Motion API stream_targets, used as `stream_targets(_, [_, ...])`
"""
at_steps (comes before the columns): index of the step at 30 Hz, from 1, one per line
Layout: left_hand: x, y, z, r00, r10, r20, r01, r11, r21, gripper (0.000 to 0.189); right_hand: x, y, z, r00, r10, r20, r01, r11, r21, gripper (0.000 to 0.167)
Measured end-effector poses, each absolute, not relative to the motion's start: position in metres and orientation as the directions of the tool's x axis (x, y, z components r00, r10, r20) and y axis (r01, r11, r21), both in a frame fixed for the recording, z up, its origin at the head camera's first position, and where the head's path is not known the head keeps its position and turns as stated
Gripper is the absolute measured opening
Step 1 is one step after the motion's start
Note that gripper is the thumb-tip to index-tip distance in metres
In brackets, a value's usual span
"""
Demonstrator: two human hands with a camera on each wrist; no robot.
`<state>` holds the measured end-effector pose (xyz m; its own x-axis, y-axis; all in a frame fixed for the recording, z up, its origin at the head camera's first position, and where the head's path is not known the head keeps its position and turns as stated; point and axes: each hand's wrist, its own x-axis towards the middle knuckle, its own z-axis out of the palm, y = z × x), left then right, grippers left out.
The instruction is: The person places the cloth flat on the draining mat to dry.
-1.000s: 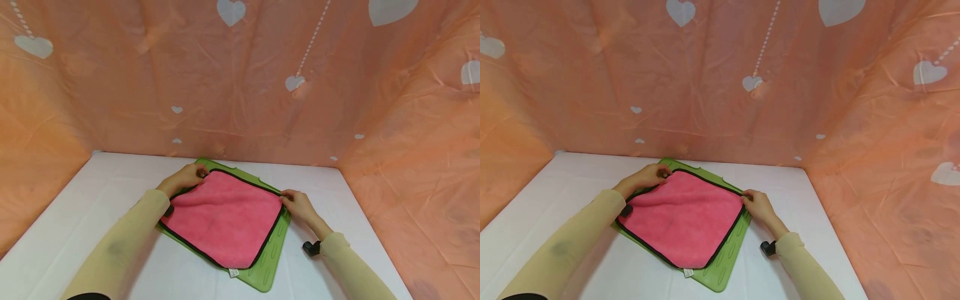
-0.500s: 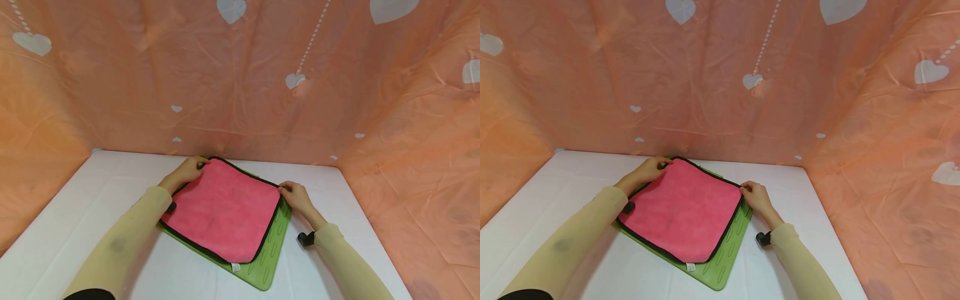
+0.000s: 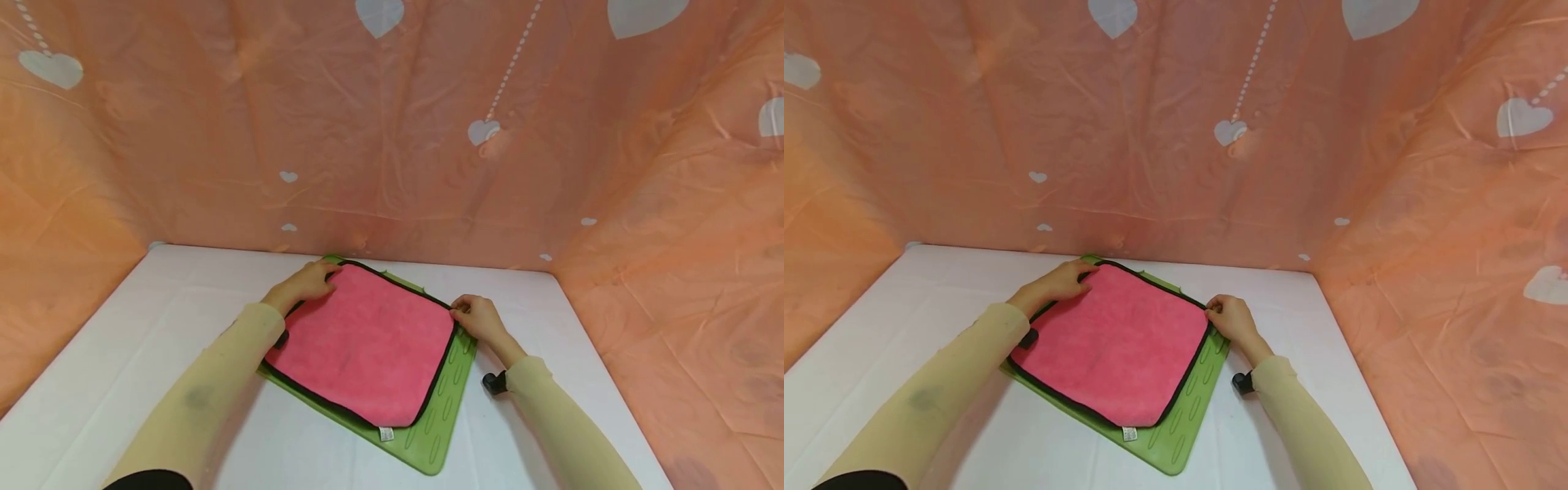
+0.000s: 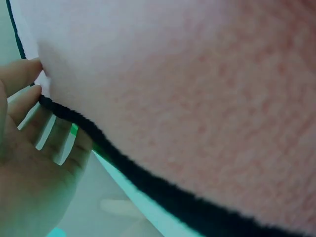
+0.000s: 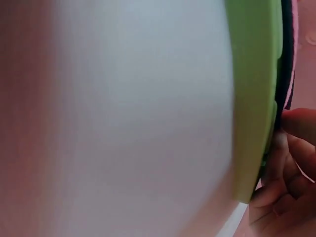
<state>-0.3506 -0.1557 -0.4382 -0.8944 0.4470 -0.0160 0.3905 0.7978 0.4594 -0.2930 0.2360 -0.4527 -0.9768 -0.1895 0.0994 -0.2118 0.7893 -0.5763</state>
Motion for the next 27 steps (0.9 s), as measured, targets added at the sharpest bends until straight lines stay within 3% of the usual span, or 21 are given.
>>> stream_targets(6, [-0.342,-0.157,-0.433,-0.892,0.452,0.017,0.416,0.805,0.423,0.054,-0.286,0.237,-0.449,-0.973,-0.195,0.119,-0.228,0.795,-0.562,0.021])
stream_targets(12, [-0.317,-0.162,-0.423,-0.86,0.497,0.12,0.502,0.776,0.383,0.048,-0.258,0.229,-0.439,-0.933,-0.28,0.227,-0.361,0.737,-0.571,0.017])
stream_targets(18, [-0.277,-0.169,-0.42,-0.789,0.59,0.171,0.608,0.712,0.351,0.038,-0.221,0.207,-0.436,-0.825,-0.475,0.306,-0.559,0.61,-0.561,0.015])
stream_targets(27, [-0.22,-0.181,-0.418,-0.7,0.698,0.15,0.692,0.612,0.383,0.017,-0.177,0.182,-0.447,-0.649,-0.699,0.299,-0.723,0.445,-0.529,0.015])
